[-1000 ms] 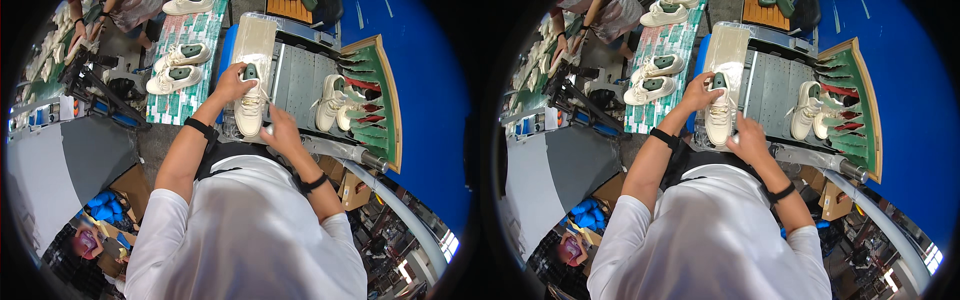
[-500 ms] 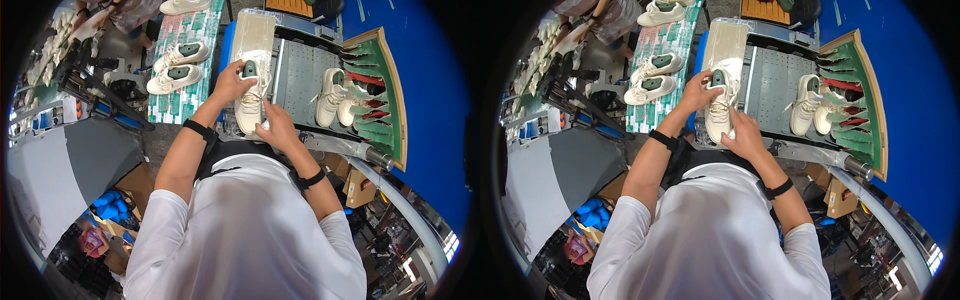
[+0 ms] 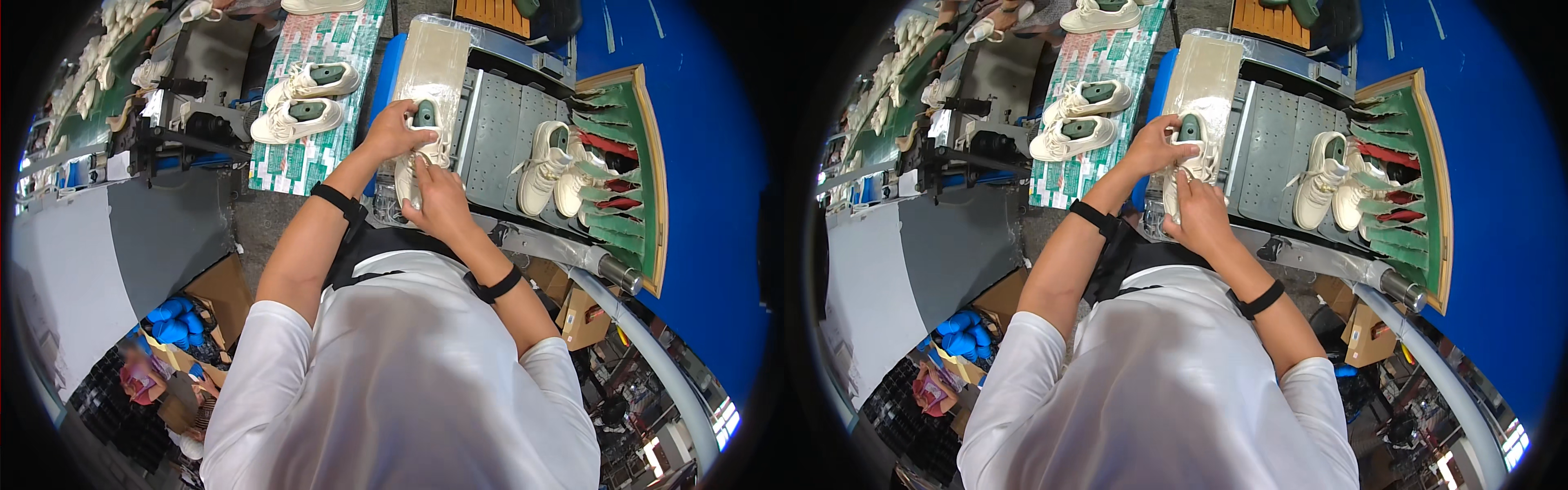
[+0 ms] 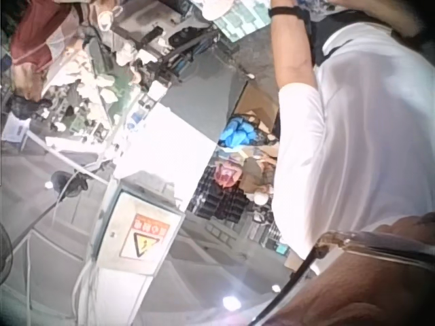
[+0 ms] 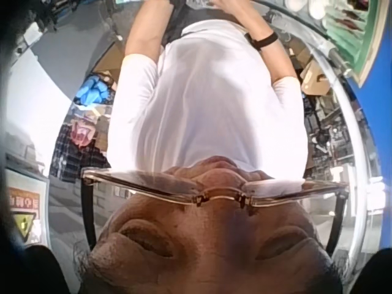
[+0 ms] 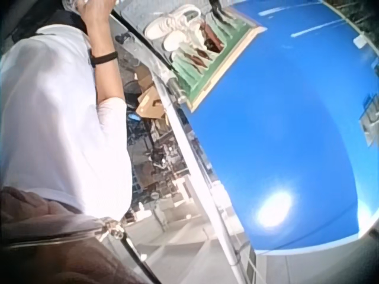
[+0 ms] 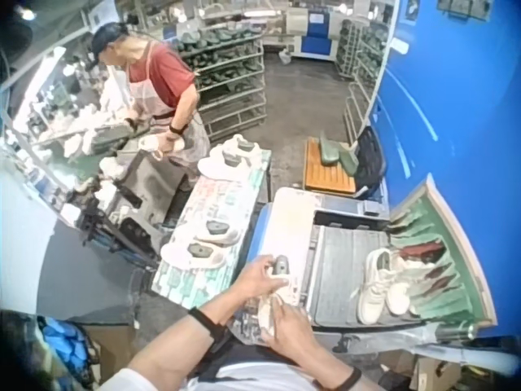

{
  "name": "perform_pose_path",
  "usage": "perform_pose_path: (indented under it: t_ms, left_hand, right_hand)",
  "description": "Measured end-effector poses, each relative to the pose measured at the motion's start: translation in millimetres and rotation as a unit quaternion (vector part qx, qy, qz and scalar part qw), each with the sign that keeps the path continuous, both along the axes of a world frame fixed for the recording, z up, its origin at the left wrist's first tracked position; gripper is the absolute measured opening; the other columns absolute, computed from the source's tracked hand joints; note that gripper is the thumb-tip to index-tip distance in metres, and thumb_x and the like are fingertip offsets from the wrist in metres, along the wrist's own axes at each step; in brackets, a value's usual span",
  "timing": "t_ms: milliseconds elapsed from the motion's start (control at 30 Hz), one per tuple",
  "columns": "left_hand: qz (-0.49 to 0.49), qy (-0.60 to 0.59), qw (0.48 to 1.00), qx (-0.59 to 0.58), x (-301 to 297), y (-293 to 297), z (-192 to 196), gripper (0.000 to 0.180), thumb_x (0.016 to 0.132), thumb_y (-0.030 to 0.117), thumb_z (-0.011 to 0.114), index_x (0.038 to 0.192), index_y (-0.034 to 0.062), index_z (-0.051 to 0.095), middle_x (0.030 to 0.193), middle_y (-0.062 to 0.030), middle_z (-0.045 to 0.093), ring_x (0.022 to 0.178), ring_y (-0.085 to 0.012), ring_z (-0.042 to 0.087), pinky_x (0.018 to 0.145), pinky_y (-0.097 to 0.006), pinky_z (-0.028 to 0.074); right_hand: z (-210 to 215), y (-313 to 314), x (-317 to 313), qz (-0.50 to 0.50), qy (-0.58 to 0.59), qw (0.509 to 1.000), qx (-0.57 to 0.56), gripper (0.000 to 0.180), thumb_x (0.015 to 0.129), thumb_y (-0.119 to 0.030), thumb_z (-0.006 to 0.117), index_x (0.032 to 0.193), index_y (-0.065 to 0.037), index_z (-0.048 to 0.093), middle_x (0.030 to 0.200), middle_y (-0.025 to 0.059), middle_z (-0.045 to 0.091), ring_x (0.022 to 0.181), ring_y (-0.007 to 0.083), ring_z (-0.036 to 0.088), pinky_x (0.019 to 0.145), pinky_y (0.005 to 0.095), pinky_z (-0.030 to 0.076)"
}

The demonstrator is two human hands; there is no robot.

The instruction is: The worker is conditioning shoes by placing them on a steaming machine to soften and shape them before final finishing.

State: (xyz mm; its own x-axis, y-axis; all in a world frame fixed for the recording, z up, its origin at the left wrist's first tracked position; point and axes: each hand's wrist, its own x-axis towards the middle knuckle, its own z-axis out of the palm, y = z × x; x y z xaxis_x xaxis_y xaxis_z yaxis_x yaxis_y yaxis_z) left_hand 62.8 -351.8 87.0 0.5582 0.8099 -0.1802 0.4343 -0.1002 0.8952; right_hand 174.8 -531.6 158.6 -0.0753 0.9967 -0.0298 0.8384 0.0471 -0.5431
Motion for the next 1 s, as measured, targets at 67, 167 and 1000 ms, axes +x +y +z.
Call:
perform_pose_path:
  t_ms: [67, 167, 1000]
  left_hand:
    - [-0.003, 0.019, 1.000, -0.001, 2.7, -1.2, 0.8, 0.072, 0.072, 0.037, 0.100, 0.124, -0.0031, 0.071, 0.121, -0.0176, 0.071, 0.110, -0.0292, 0.071, 0.098, -0.040, 0.056]
    - [0.000, 0.040, 0.999, -0.014, 5.7, 0.0, 7.5, 0.066, 0.074, 0.031, 0.101, 0.122, -0.0026, 0.071, 0.121, -0.0155, 0.070, 0.114, -0.0262, 0.069, 0.101, -0.040, 0.055]
    - [0.203, -0.231, 0.904, -0.298, -124.4, -11.6, -20.4, 0.067, 0.087, 0.014, 0.089, 0.146, 0.0029, 0.058, 0.132, -0.0084, 0.073, 0.116, -0.0175, 0.070, 0.103, -0.035, 0.056]
  right_hand:
    - [-4.2, -0.3, -2.7, -0.015, 0.007, 1.000, 0.002, 0.081, 0.081, -0.031, 0.078, 0.144, 0.014, 0.055, 0.114, 0.0275, 0.068, 0.105, 0.0429, 0.067, 0.093, 0.0518, 0.052]
    - [9.6, 7.1, -19.6, -0.046, 0.059, 0.997, -0.029, 0.081, 0.081, -0.031, 0.078, 0.143, 0.015, 0.055, 0.114, 0.0296, 0.068, 0.104, 0.0451, 0.068, 0.093, 0.0524, 0.054]
    - [-33.3, -52.0, 9.5, -0.202, 0.266, 0.924, -0.187, 0.066, 0.092, -0.014, 0.074, 0.151, 0.008, 0.056, 0.113, 0.0149, 0.071, 0.104, 0.0253, 0.069, 0.096, 0.0351, 0.054]
